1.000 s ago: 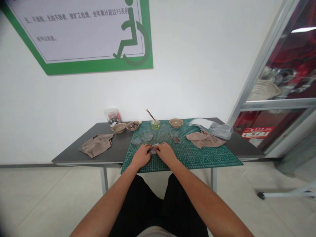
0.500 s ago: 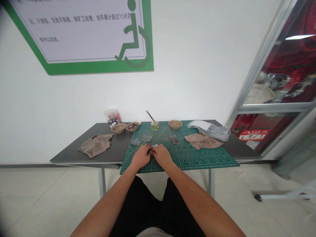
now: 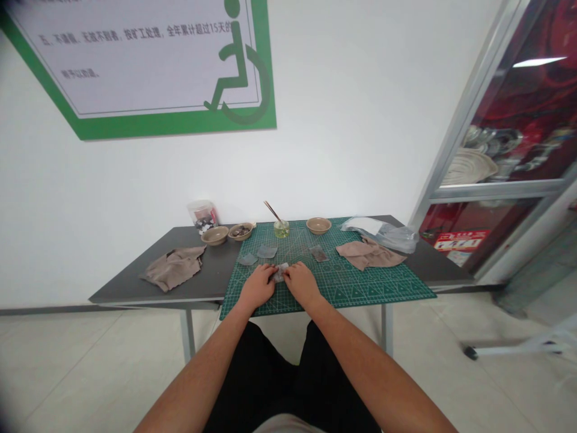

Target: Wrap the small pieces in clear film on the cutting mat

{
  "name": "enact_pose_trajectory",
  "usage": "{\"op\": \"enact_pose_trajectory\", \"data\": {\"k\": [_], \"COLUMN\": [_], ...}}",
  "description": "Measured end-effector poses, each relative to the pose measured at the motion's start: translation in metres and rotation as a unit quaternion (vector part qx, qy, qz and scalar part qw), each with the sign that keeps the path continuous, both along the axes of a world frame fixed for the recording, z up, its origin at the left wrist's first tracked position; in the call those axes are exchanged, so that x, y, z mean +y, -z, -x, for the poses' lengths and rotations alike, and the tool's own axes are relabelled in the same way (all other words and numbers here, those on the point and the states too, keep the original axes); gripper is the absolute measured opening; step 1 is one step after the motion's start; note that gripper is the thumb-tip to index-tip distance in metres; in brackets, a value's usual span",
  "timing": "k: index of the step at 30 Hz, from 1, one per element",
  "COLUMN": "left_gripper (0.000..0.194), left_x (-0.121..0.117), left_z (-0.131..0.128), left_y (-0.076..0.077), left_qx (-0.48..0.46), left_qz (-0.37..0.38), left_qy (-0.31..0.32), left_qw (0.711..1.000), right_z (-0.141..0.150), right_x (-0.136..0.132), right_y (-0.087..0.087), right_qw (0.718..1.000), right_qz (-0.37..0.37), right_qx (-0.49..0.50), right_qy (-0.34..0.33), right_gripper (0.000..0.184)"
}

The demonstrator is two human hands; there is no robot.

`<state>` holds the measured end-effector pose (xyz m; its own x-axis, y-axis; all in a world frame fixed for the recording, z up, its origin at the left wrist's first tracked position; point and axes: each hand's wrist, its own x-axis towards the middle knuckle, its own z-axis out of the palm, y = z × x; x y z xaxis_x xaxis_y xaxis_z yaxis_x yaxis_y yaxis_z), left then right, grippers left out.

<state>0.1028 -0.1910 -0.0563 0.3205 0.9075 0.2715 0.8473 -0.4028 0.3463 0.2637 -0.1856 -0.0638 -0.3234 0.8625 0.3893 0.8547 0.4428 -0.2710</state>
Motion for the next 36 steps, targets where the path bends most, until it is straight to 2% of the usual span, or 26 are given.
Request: {"op": "enact_pose_trajectory", "data": {"k": [5,9,12,17,22,25,29,33,36], "left_gripper": [0.039,0.038,0.038,0.038,0.032,0.031,0.035,0.035,0.034], "left_x": [0.003,0.005,0.005,0.003,0.004,0.005,0.004,0.003,0.003], "left_z": [0.002,0.003,0.003,0.004,0.004,0.005,0.006,0.005,0.004], "left_y": [0.001,0.000,0.001,0.002,0.004,0.006,0.007,0.006,0.005], "left_qx": [0.002,-0.002,-0.006,-0.008,0.000,-0.003,-0.006,-0.003,-0.002], "left_qz": [0.001,0.020,0.020,0.010,0.004,0.000,-0.010,-0.012,-0.006], "left_qy": [0.021,0.021,0.017,0.016,0.022,0.018,0.021,0.014,0.008], "left_qw": [1.000,1.000,1.000,1.000,1.000,1.000,1.000,1.000,1.000], "right_z": [0.011,0.021,0.014,-0.005,0.014,0.024,0.012,-0.003,0.003], "right_x": [0.006,0.002,-0.005,-0.003,0.009,0.006,-0.001,0.008,0.017], "right_y": [-0.003,-0.003,-0.002,-0.008,-0.012,-0.009,-0.008,-0.012,-0.013], "right_qw": [1.000,0.999,0.998,0.999,0.999,0.999,0.996,0.998,0.999], "right_qz": [0.007,0.004,0.010,0.028,0.020,0.014,0.020,0.038,0.034], "right_qx": [-0.010,-0.005,0.003,-0.014,-0.029,-0.017,-0.020,-0.014,-0.016], "right_qy": [0.009,-0.034,-0.058,-0.035,-0.017,-0.045,-0.079,-0.037,-0.023], "right_gripper": [0.021,0.019,0.018,0.016,0.018,0.018,0.017,0.017,0.016]}}
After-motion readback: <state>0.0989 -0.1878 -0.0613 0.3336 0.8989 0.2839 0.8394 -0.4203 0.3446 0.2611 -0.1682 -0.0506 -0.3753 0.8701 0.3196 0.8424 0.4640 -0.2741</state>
